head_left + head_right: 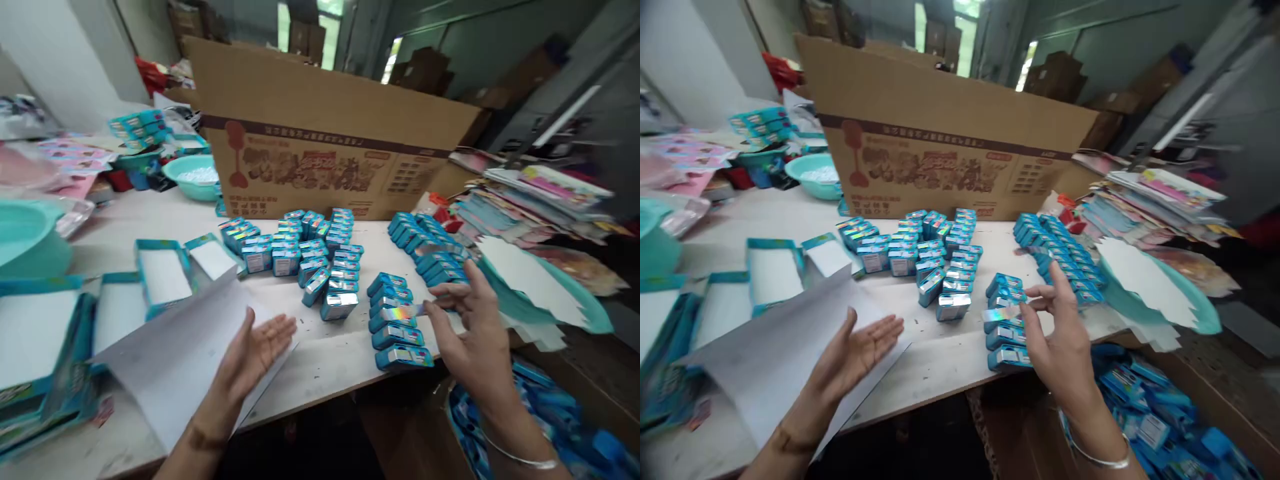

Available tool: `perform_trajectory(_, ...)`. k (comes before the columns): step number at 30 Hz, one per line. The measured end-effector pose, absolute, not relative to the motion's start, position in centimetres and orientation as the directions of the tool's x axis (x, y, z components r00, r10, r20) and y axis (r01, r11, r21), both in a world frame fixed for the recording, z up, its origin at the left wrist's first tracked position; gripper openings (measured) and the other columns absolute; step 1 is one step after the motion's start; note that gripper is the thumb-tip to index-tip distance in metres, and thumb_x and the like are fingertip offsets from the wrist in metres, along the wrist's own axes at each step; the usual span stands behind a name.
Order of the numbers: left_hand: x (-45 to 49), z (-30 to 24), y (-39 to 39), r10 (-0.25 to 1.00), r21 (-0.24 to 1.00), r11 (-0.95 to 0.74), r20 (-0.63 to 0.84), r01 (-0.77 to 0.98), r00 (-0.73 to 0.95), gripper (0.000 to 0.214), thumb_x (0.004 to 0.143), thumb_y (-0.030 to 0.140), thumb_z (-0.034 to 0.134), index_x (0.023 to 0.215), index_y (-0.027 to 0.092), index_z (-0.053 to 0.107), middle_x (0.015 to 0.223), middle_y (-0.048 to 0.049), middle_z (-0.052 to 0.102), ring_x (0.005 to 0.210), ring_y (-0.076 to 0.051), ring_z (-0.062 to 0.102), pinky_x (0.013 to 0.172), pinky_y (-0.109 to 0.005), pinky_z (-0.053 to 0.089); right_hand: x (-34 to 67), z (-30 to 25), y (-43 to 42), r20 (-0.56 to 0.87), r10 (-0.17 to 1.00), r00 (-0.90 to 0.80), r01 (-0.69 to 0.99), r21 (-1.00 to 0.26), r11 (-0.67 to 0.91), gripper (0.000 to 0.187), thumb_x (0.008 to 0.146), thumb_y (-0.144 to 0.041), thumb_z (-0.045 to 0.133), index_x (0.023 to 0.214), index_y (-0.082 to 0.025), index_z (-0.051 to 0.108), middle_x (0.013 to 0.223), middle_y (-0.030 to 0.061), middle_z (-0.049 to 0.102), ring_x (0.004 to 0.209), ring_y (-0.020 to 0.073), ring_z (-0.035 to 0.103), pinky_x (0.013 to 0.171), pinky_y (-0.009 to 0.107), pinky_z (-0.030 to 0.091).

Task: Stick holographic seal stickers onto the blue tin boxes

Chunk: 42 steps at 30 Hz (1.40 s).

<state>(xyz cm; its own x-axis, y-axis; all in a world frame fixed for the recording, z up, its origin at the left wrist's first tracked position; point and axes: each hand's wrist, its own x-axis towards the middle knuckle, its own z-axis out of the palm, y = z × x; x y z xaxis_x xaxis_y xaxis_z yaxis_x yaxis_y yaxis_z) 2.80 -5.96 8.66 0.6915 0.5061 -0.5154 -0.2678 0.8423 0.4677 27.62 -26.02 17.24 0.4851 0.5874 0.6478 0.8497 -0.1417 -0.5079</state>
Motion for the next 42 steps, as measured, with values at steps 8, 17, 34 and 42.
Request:
perform_trajectory(8, 15.4, 9.7, -16.0, 0.283, 0.745, 0.667, -0.239, -0.011, 0.929, 0.066, 0.071, 0.07, 0.073, 0.106, 0.015, 0.07, 0.093, -0.0106, 0.073, 0.081, -0.021, 0.067, 0.072, -0.03, 0.047, 28.5, 15.8, -27.0, 0.607, 0.545, 0.578, 0.785, -0.597, -0.167, 0.071, 0.095, -0.024, 0.057, 0.157, -0.027, 0.024, 0.109, 0.0077, 0.062, 0.078, 0.016, 0.065, 0.077, 0.037, 0.058)
perform_trajectory(17, 22.8, 10.1, -14.7, 0.693, 0.99, 0.113, -0.014, -0.089, 0.721, 0.04, 0.087, 0.05, 0.06, 0.061, 0.019, 0.06, 0.061, -0.0013, 0.059, 0.065, -0.017, 0.052, 0.066, -0.029, 0.04, 32.4, 12.7, -25.6, 0.618, 0.491, 0.614, 0.764, -0.622, -0.172, 0.069, 0.095, -0.021, 0.053, 0.157, -0.024, 0.024, 0.112, 0.0097, 0.062, 0.077, 0.0154, 0.063, 0.077, 0.035, 0.059)
perform_trajectory(34, 27.7, 8.9, -10.7, 0.53, 0.309, -0.839, 0.285, 0.448, 0.798, 0.035, 0.092, 0.02, 0.046, 0.079, 0.014, 0.078, 0.089, -0.0163, 0.069, 0.102, -0.035, 0.058, 0.115, -0.067, 0.01, 37.7, 7.1, -21.7, 0.601, 0.609, 0.518, 0.839, -0.495, -0.226, 0.072, 0.092, -0.01, 0.041, 0.159, -0.023, 0.018, 0.108, 0.0096, 0.057, 0.076, 0.0186, 0.059, 0.075, 0.036, 0.055)
perform_trajectory(42, 28.4, 7.8, -10.7, 0.531, 0.29, -0.839, 0.256, 0.46, 0.807, 0.037, 0.097, 0.025, 0.045, 0.081, 0.019, 0.078, 0.093, -0.013, 0.072, 0.117, -0.035, 0.054, 0.116, -0.069, 0.009, 37.7, 6.6, -21.2, 0.5, 0.663, 0.558, 0.819, -0.463, -0.34, 0.073, 0.091, -0.011, 0.038, 0.16, -0.025, 0.015, 0.112, 0.0111, 0.058, 0.087, 0.0245, 0.062, 0.074, 0.038, 0.055)
